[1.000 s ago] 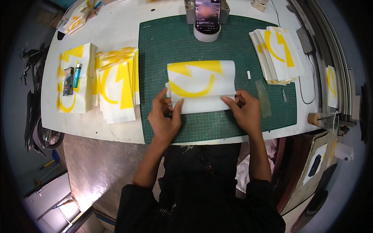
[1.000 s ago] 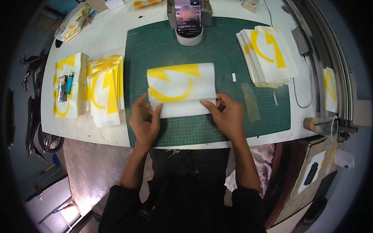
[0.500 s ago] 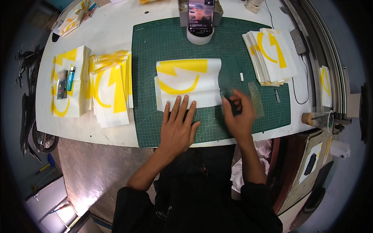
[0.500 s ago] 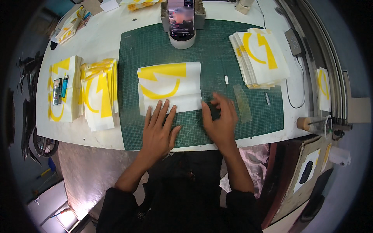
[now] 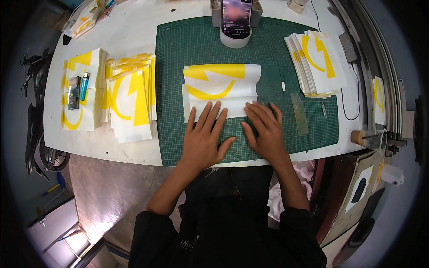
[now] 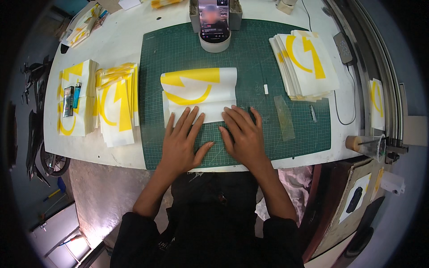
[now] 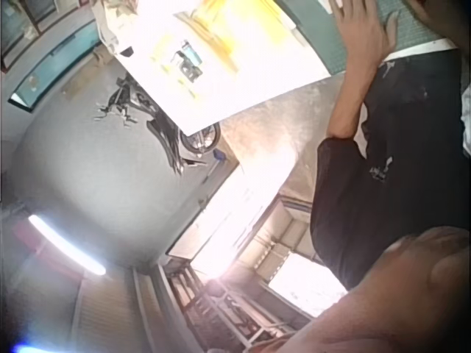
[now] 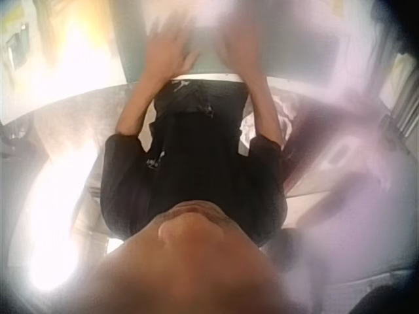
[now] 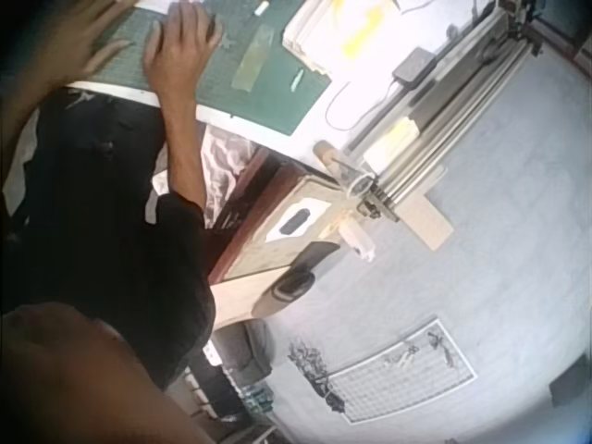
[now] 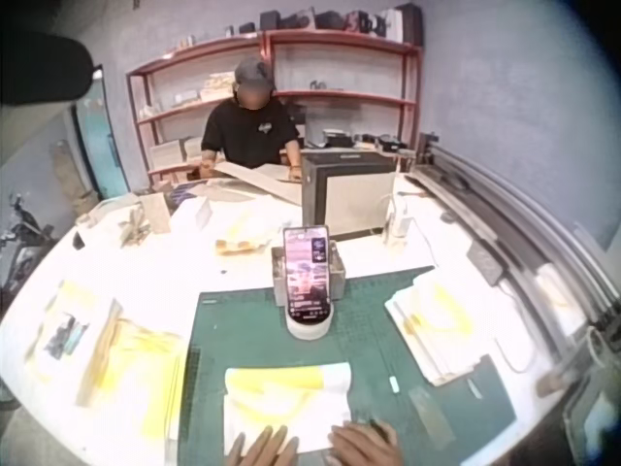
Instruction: The person applies a yellow smiley face sticker to a white sheet of paper using a clear plastic squeegee. They smooth the sticker onto the surface, rub it with the tool to ensure adhesion, and then place the finished sheet into a growing stack on the right side of the table.
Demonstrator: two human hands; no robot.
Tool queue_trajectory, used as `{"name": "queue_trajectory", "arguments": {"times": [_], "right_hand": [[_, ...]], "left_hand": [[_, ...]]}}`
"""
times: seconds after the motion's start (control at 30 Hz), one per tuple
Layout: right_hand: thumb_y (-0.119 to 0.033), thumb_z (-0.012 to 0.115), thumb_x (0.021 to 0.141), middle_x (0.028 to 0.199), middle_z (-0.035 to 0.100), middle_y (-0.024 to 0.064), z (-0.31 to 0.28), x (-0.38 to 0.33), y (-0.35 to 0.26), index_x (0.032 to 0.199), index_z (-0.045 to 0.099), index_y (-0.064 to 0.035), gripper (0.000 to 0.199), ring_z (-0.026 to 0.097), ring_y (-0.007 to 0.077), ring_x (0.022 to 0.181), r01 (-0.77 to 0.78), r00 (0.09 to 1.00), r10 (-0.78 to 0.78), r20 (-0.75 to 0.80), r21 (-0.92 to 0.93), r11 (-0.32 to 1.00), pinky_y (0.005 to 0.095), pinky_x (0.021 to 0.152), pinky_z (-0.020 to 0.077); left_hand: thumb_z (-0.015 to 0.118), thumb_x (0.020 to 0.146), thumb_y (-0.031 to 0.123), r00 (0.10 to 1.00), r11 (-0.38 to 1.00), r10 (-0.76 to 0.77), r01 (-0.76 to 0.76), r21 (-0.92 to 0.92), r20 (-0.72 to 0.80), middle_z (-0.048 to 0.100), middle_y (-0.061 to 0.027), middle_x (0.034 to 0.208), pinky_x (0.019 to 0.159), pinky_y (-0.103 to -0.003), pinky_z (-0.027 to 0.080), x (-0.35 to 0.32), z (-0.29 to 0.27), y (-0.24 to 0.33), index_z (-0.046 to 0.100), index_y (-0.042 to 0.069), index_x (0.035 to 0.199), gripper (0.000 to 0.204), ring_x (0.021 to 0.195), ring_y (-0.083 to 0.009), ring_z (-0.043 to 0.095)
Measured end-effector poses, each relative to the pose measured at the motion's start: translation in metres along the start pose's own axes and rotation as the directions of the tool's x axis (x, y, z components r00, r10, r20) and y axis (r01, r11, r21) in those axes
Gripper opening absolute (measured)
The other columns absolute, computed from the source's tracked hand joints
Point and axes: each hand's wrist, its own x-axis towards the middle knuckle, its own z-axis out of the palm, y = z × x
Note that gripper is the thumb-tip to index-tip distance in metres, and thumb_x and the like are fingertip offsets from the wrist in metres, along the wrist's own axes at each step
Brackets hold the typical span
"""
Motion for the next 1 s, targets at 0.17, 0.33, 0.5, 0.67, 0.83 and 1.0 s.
{"name": "queue_trajectory", "arguments": {"times": [0.17, 0.33, 0.5, 0.67, 0.83, 1.0], "right_hand": [[-0.026, 0.078, 0.095, 0.149, 0.063, 0.0081, -0.002, -0.009, -0.002, 0.14, 0.065, -0.0056, 0.051, 0.053, 0.0264, 0.146, -0.007, 0.997, 0.011, 0.078, -0.047, 0.999, 0.0636, 0.125, 0.0239], [-0.038, 0.073, 0.097, 0.156, 0.057, 0.0081, -0.003, -0.018, 0.0, 0.146, 0.06, -0.0069, 0.059, 0.046, 0.0259, 0.151, 0.02, 0.988, -0.004, 0.155, -0.098, 0.995, 0.0688, 0.126, 0.0171], [-0.047, 0.066, 0.1, 0.158, 0.053, 0.0086, -0.003, -0.019, -0.002, 0.141, 0.065, -0.0062, 0.057, 0.037, 0.0322, 0.155, 0.044, 0.986, -0.009, 0.164, -0.209, 0.977, 0.079, 0.12, 0.013], [-0.049, 0.064, 0.1, 0.169, 0.037, 0.0156, 0.02, -0.007, -0.052, 0.144, 0.065, -0.0188, 0.054, 0.026, 0.0416, 0.159, -0.051, 0.994, 0.062, 0.087, -0.13, 0.99, 0.0855, 0.115, 0.0064], [-0.05, 0.064, 0.1, 0.173, 0.026, 0.0183, 0.024, -0.012, -0.051, 0.145, 0.065, -0.0306, 0.049, 0.016, 0.042, 0.162, -0.105, 0.981, 0.129, 0.145, -0.161, 0.981, 0.0837, 0.116, -0.0009], [-0.049, 0.063, 0.102, 0.171, 0.032, 0.019, -0.015, -0.045, 0.007, 0.145, 0.065, -0.0274, 0.049, 0.023, 0.0432, 0.16, -0.221, 0.965, 0.257, 0.042, -0.39, 0.894, 0.0811, 0.117, -0.006]], "left_hand": [[0.071, 0.097, 0.045, 1.0, 0.998, 0.003, -0.005, 0.06, 0.024, 0.045, -0.0218, 0.163, 0.127, -0.064, 0.02, -0.006, 0.005, 0.0, 0.045, 0.0, 0.157, 0.079, 0.154, -0.0385, 0.038], [0.065, 0.098, 0.054, 0.997, 0.995, -0.024, 0.017, 0.096, 0.074, 0.041, -0.0204, 0.166, 0.128, -0.062, 0.019, -0.014, 0.0, -0.007, 0.04, 0.0, 0.159, 0.085, 0.157, -0.0346, 0.036], [0.061, 0.099, 0.059, 0.986, 0.987, -0.078, 0.056, 0.15, 0.146, 0.037, -0.0185, 0.169, 0.128, -0.062, 0.017, -0.023, -0.018, -0.025, 0.037, 0.002, 0.161, 0.088, 0.159, -0.0322, 0.032], [0.058, 0.101, 0.055, 0.977, 0.987, -0.068, 0.036, 0.158, 0.204, 0.029, -0.0222, 0.171, 0.126, -0.065, 0.014, -0.024, -0.023, -0.03, 0.029, 0.002, 0.165, 0.088, 0.16, -0.039, 0.026], [0.056, 0.103, 0.049, 0.972, 0.987, -0.086, 0.052, 0.154, 0.218, 0.03, -0.0217, 0.171, 0.127, -0.066, 0.012, -0.025, -0.023, -0.028, 0.029, 0.001, 0.165, 0.082, 0.16, -0.0395, 0.026], [0.056, 0.103, 0.047, 0.979, 0.987, -0.088, 0.061, 0.149, 0.185, 0.031, -0.022, 0.171, 0.127, -0.066, 0.011, -0.027, -0.023, -0.029, 0.03, 0.001, 0.164, 0.081, 0.159, -0.0397, 0.027]]}}
